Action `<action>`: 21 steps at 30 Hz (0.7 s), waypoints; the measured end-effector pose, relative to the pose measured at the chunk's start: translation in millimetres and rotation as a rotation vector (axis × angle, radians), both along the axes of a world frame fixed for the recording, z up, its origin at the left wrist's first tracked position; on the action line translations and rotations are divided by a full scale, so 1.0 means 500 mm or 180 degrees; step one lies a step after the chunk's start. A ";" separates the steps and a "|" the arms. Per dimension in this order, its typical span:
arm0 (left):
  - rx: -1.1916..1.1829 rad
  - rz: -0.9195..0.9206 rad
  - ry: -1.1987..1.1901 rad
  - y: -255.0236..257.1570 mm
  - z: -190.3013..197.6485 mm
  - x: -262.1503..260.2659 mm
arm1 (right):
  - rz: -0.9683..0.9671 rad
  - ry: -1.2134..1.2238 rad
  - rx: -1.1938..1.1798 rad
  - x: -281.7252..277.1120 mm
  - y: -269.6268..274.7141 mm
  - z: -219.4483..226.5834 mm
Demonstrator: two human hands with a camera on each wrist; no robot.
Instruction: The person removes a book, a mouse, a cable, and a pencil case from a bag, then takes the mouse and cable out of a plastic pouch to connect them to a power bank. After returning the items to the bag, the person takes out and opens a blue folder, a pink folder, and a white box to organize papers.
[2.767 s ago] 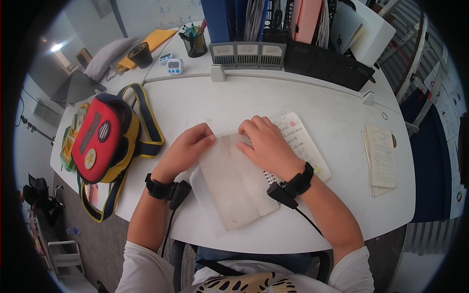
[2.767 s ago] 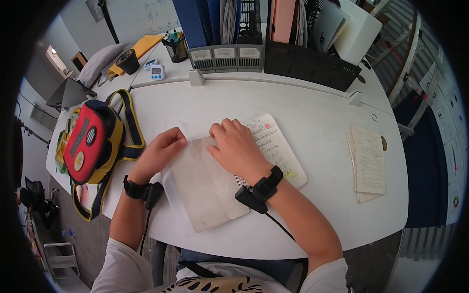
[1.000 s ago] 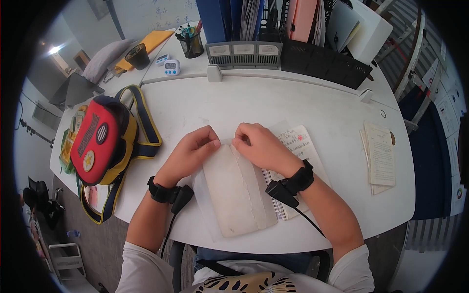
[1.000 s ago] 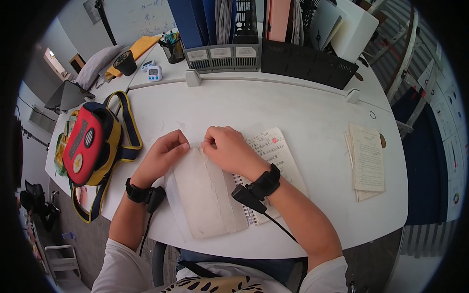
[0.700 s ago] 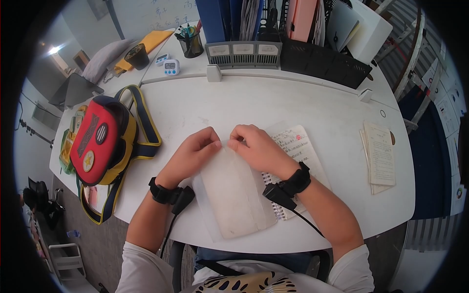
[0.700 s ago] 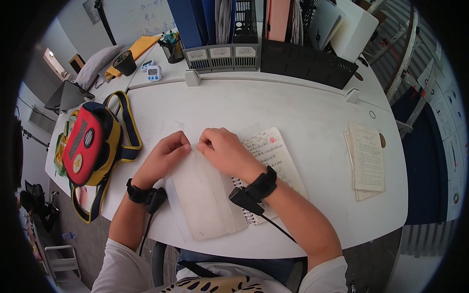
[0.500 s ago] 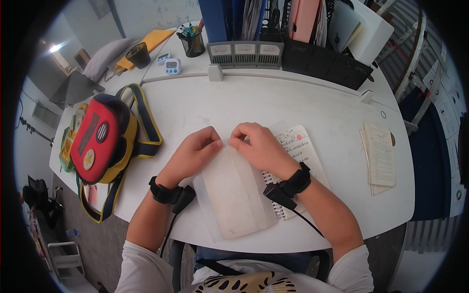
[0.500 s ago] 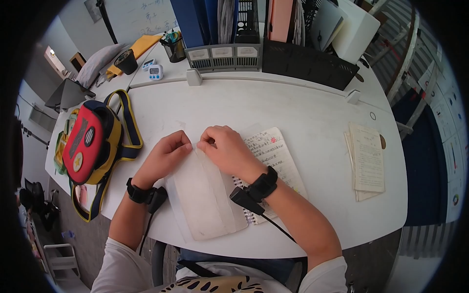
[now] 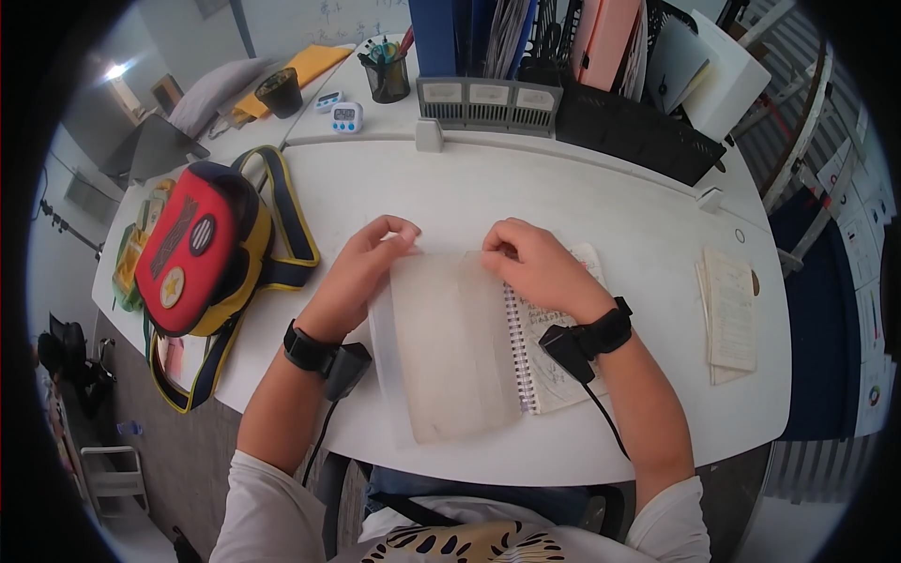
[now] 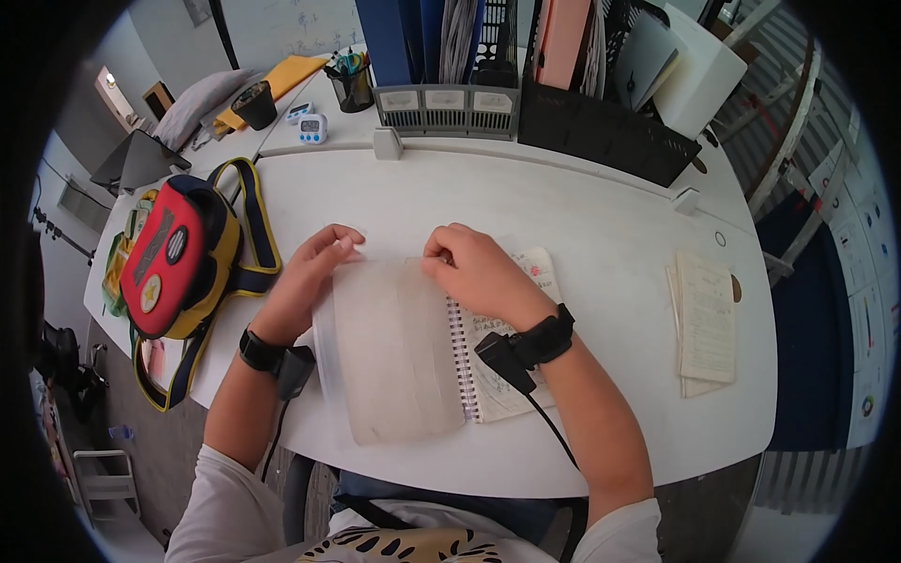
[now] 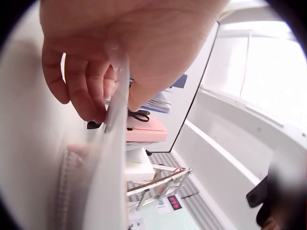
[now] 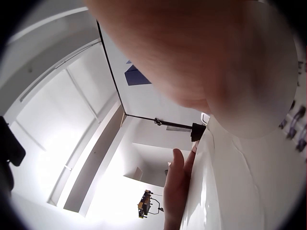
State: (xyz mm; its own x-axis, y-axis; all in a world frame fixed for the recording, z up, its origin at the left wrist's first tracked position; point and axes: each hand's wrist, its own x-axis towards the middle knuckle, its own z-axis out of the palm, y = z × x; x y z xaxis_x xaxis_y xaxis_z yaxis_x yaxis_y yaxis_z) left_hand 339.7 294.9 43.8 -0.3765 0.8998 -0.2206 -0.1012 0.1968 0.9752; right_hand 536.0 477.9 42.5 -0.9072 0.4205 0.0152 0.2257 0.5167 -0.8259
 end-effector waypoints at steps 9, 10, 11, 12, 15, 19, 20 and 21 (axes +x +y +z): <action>0.0257 -0.0371 -0.1097 -0.006 -0.003 0.026 | -0.0780 0.0344 -0.0121 -0.002 0.043 -0.037; 0.0261 -0.0381 -0.1099 -0.004 -0.005 0.035 | -0.0789 0.0343 -0.0115 -0.005 0.041 -0.045; 0.0067 -0.0305 -0.0883 -0.003 -0.009 0.043 | -0.0885 0.0443 -0.0143 -0.010 0.034 -0.053; -0.0128 -0.0225 -0.0666 -0.001 -0.011 0.049 | -0.0976 0.0542 -0.0174 -0.012 0.029 -0.057; -0.0126 -0.0180 -0.0771 0.003 -0.001 0.041 | -0.0982 0.0561 0.0042 -0.013 0.019 -0.052; 0.0249 -0.0163 -0.0783 0.001 -0.003 0.020 | -0.1034 0.0651 0.0046 -0.015 0.013 -0.047; 0.0260 -0.0165 -0.0774 0.001 -0.003 0.018 | -0.0983 0.0608 0.0082 -0.016 0.011 -0.050; 0.0245 -0.0094 -0.0595 0.000 -0.003 0.017 | -0.0936 0.0562 0.0115 -0.016 0.010 -0.053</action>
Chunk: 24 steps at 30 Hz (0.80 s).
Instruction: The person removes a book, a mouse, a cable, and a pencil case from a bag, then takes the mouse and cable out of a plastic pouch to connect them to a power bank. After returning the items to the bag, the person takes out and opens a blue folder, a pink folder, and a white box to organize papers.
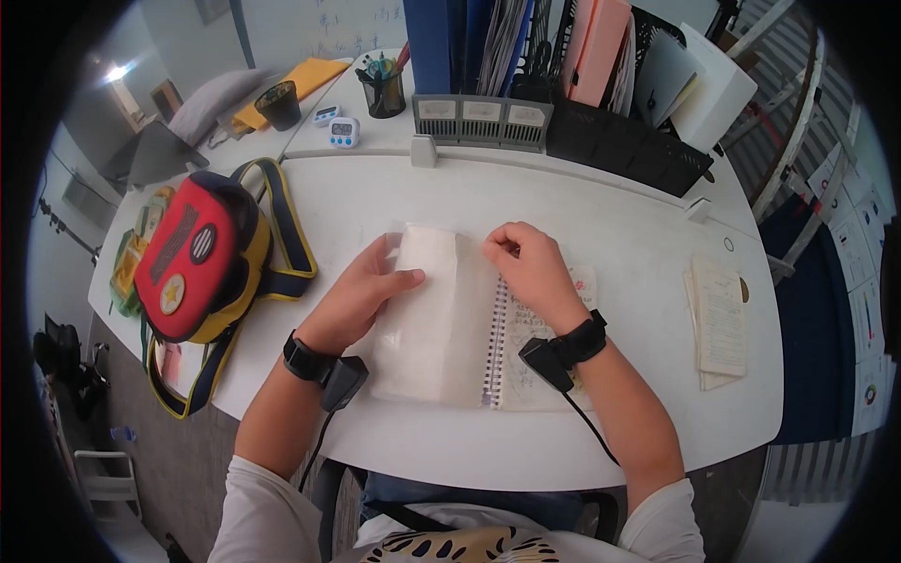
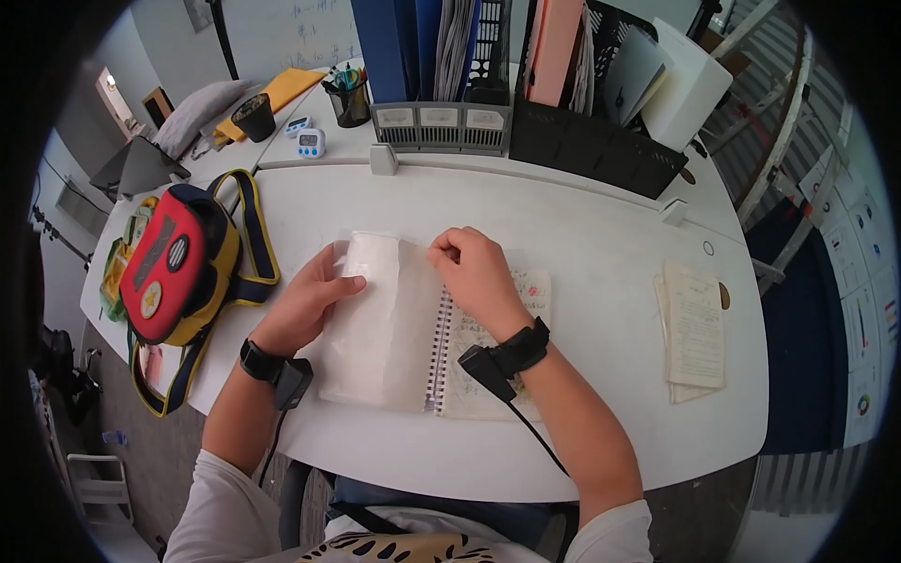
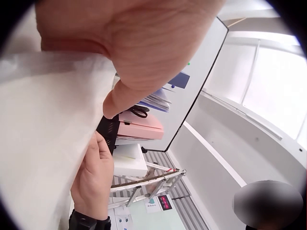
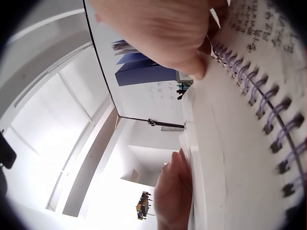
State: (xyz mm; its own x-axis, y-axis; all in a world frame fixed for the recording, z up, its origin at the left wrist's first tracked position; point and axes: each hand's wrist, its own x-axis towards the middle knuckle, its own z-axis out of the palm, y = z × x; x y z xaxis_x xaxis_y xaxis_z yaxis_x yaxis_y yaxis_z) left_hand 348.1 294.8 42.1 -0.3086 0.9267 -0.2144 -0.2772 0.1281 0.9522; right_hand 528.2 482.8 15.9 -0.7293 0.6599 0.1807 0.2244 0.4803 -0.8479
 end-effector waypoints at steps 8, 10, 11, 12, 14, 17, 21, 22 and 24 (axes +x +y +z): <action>-0.0078 0.0199 0.0266 -0.004 0.009 -0.004 | 0.0320 -0.0261 -0.0285 0.004 -0.006 0.006; -0.0386 0.0641 0.0176 -0.002 0.003 -0.005 | 0.0386 -0.0235 -0.0256 0.003 -0.008 0.006; -0.0388 0.0638 0.0176 -0.001 -0.005 -0.009 | 0.0453 -0.0295 -0.0334 0.003 -0.009 0.009; -0.0315 0.0569 0.0257 -0.001 -0.015 -0.015 | 0.0520 -0.0358 -0.0417 0.004 -0.010 0.011; -0.0246 0.0497 0.0337 0.000 -0.017 -0.013 | 0.0560 -0.0411 -0.0445 0.006 -0.009 0.013; -0.0123 0.0522 0.0573 0.001 -0.012 -0.006 | 0.0612 -0.0486 -0.0530 0.006 -0.005 0.013; 0.0024 0.0349 0.0940 -0.002 -0.015 -0.013 | 0.0638 -0.0576 -0.0658 0.006 -0.005 0.016; 0.0035 0.0344 0.0955 -0.001 -0.016 -0.012 | 0.0630 -0.0572 -0.0660 0.005 -0.006 0.016; 0.0068 0.0266 0.0877 0.000 -0.008 -0.006 | 0.0599 -0.0542 -0.0597 0.004 -0.009 0.012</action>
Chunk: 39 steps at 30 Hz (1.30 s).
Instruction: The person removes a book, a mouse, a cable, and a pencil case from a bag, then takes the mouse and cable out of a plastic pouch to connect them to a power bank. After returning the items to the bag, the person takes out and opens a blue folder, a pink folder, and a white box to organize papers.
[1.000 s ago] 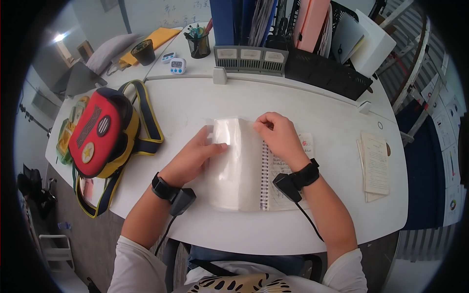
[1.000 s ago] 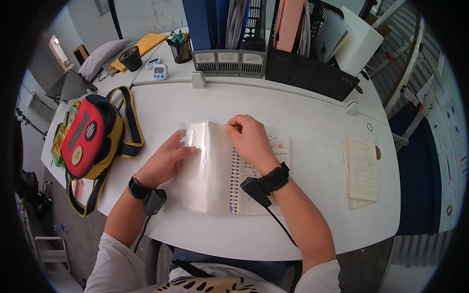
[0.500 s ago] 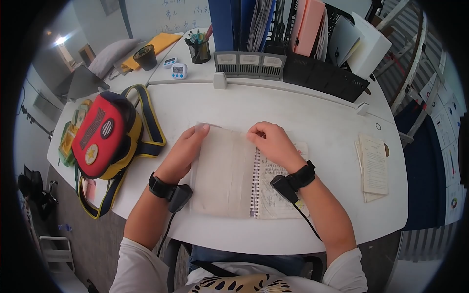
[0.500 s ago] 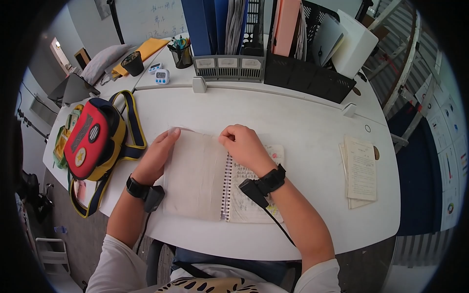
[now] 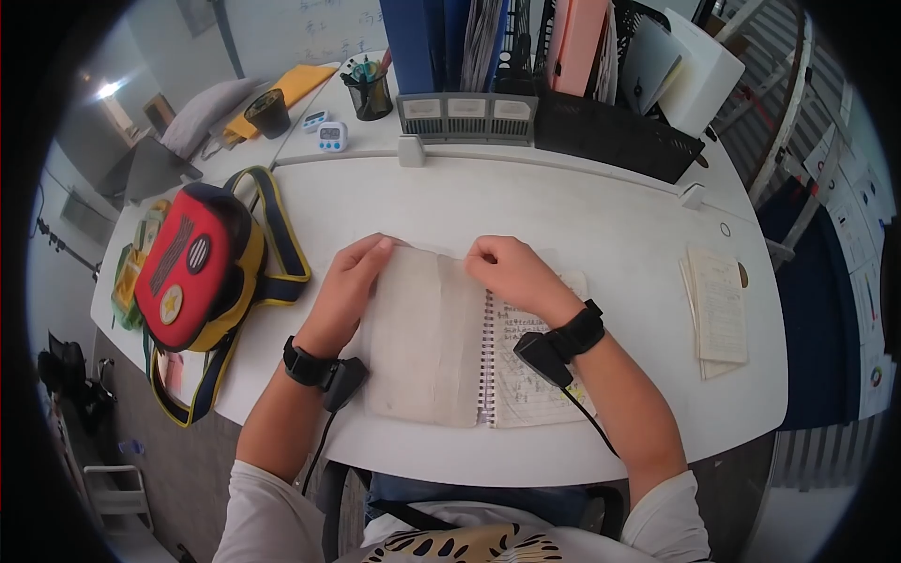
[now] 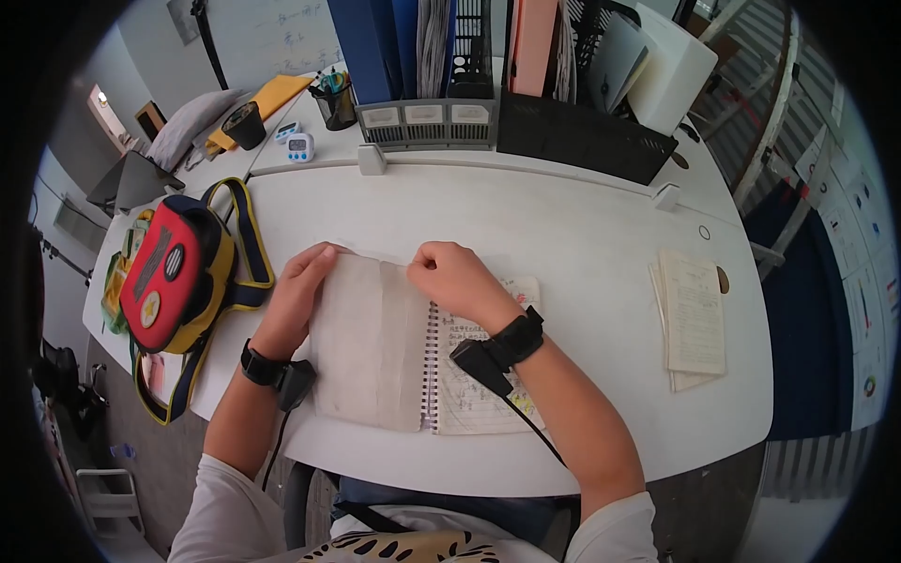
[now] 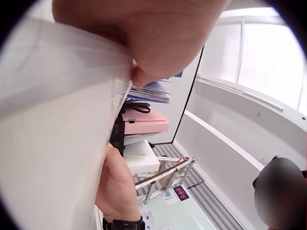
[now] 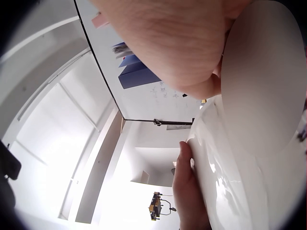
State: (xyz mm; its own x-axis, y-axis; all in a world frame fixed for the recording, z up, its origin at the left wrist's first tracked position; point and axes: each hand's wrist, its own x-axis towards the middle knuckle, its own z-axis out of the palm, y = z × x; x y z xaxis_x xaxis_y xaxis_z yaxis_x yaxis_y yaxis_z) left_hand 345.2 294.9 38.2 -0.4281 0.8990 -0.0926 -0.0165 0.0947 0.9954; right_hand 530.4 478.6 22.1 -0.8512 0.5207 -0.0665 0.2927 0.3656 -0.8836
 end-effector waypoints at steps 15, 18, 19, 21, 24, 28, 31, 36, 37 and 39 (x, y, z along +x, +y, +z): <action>-0.0243 -0.0481 -0.0926 -0.013 0.032 0.013 | -0.0237 0.0851 -0.0106 -0.010 -0.009 -0.026; -0.0456 -0.0417 -0.1034 -0.014 0.034 0.022 | -0.0582 0.1048 -0.0163 -0.012 0.000 -0.028; -0.0546 -0.0403 -0.1000 -0.013 0.035 0.026 | -0.0581 0.1046 -0.0162 -0.014 -0.002 -0.029; -0.0593 -0.0410 -0.0995 -0.012 0.031 0.028 | -0.0729 0.1131 -0.0154 -0.017 -0.008 -0.031; -0.0626 -0.0426 -0.0913 -0.016 0.030 0.024 | -0.0553 0.1056 -0.0172 -0.010 -0.001 -0.037; -0.0501 -0.0401 -0.0307 -0.031 0.045 -0.004 | -0.0927 0.1540 0.0843 -0.006 0.032 -0.036; 0.0645 -0.0215 -0.1718 -0.020 0.043 -0.014 | -0.1044 0.1142 0.0189 0.041 0.053 0.020; 0.0271 -0.1290 0.0035 -0.008 0.023 0.025 | -0.0869 -0.0703 0.0682 0.129 0.071 0.085; -0.0001 -0.1312 0.1306 0.001 0.020 0.036 | -0.0883 -0.0697 0.0690 0.134 0.068 0.086; -0.0325 -0.0712 0.2059 0.007 -0.004 0.086 | -0.0598 -0.0946 0.0091 0.146 0.054 0.084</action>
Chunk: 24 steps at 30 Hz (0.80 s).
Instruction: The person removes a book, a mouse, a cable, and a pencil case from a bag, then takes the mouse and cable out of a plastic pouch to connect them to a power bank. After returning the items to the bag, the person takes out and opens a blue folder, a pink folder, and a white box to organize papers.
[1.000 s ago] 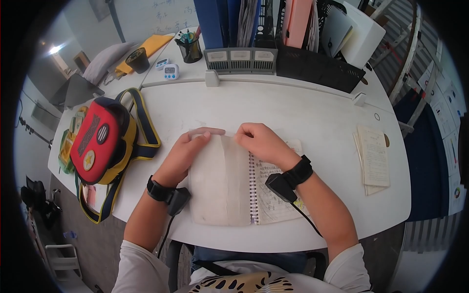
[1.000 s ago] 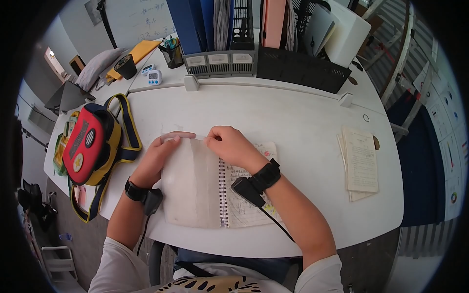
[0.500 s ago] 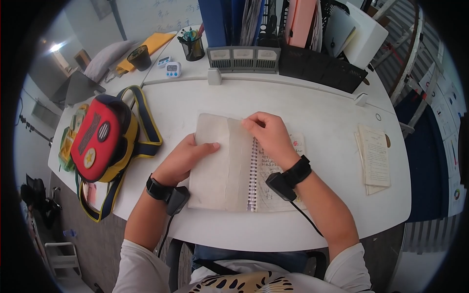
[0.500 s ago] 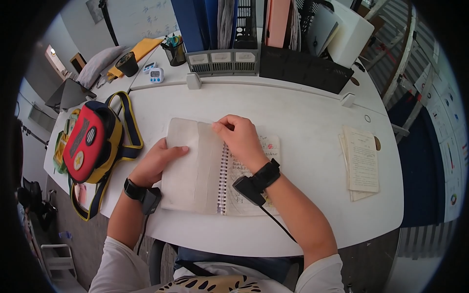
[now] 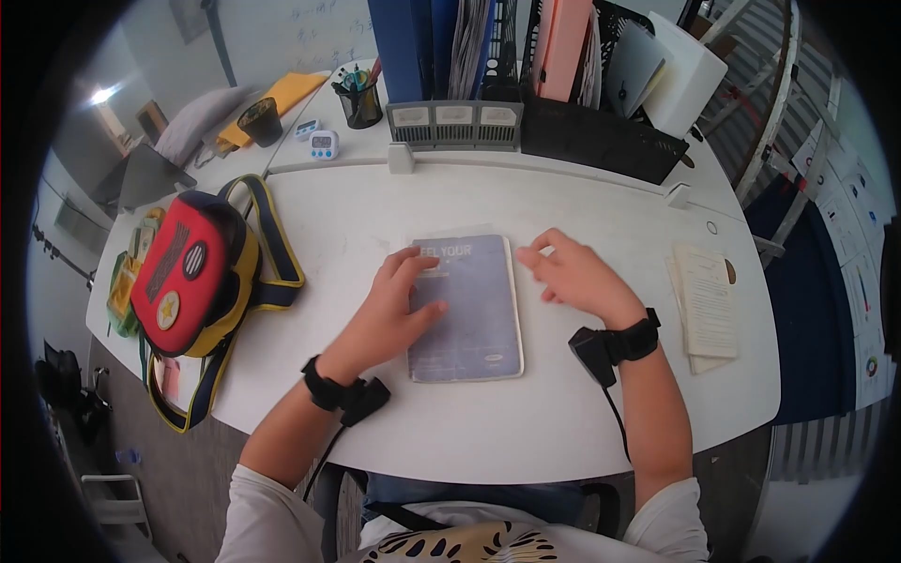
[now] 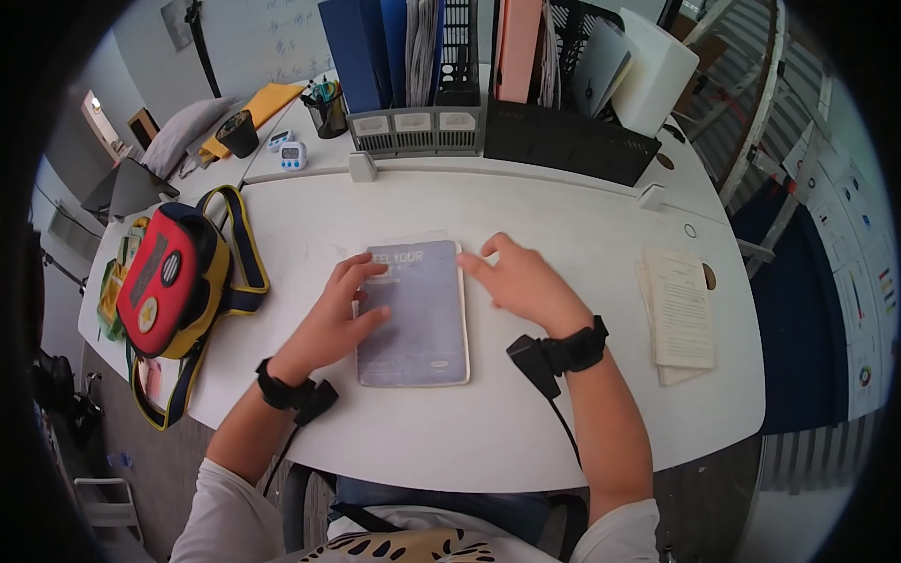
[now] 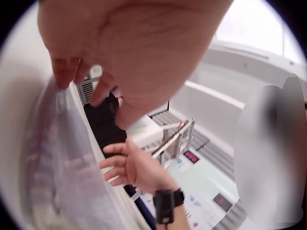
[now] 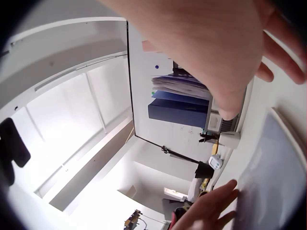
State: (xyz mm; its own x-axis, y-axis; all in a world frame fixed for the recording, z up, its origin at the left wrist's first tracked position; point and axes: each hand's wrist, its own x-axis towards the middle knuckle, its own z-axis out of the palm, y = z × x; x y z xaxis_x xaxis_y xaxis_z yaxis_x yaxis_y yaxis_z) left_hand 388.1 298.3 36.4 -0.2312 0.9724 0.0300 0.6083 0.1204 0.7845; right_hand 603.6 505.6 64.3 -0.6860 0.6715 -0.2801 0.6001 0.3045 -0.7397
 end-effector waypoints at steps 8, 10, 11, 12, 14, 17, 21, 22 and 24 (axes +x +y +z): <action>0.0418 0.1326 -0.1123 0.062 -0.015 -0.002 | 0.0204 0.0987 -0.0659 -0.027 -0.045 -0.052; 0.0343 0.1487 -0.2337 0.068 -0.001 0.006 | 0.0100 0.1230 -0.0742 -0.036 -0.046 -0.075; 0.0448 0.1260 -0.2579 0.075 -0.005 0.006 | -0.0017 0.1463 -0.0808 -0.036 -0.041 -0.079; 0.0548 0.1032 -0.2825 0.081 -0.009 0.008 | -0.0012 0.1462 -0.0799 -0.033 -0.034 -0.079; 0.0672 0.0884 -0.3122 0.086 -0.016 0.008 | -0.0564 0.1515 -0.1240 -0.026 -0.024 -0.064; 0.0828 0.0764 -0.3601 0.082 -0.040 0.009 | 0.0199 0.1102 -0.1980 -0.019 -0.017 -0.024; 0.0741 0.0994 -0.4001 0.082 -0.035 0.052 | -0.0175 0.1861 -0.2184 -0.041 -0.083 -0.005; 0.0754 0.1002 -0.4013 0.081 -0.029 0.068 | -0.0164 0.1845 -0.2179 -0.041 -0.087 0.001; 0.0313 0.0975 -0.4253 0.072 -0.025 0.093 | 0.0127 0.1758 -0.2031 -0.041 -0.094 0.011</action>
State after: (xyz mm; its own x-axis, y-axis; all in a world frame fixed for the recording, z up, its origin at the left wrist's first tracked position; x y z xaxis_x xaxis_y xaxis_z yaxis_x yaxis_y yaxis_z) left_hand 434.8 334.2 24.1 -0.3413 0.8846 -0.3178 -0.6498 0.0223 0.7598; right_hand 583.0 458.4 69.6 -0.8557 0.4708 -0.2149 0.0995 -0.2579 -0.9610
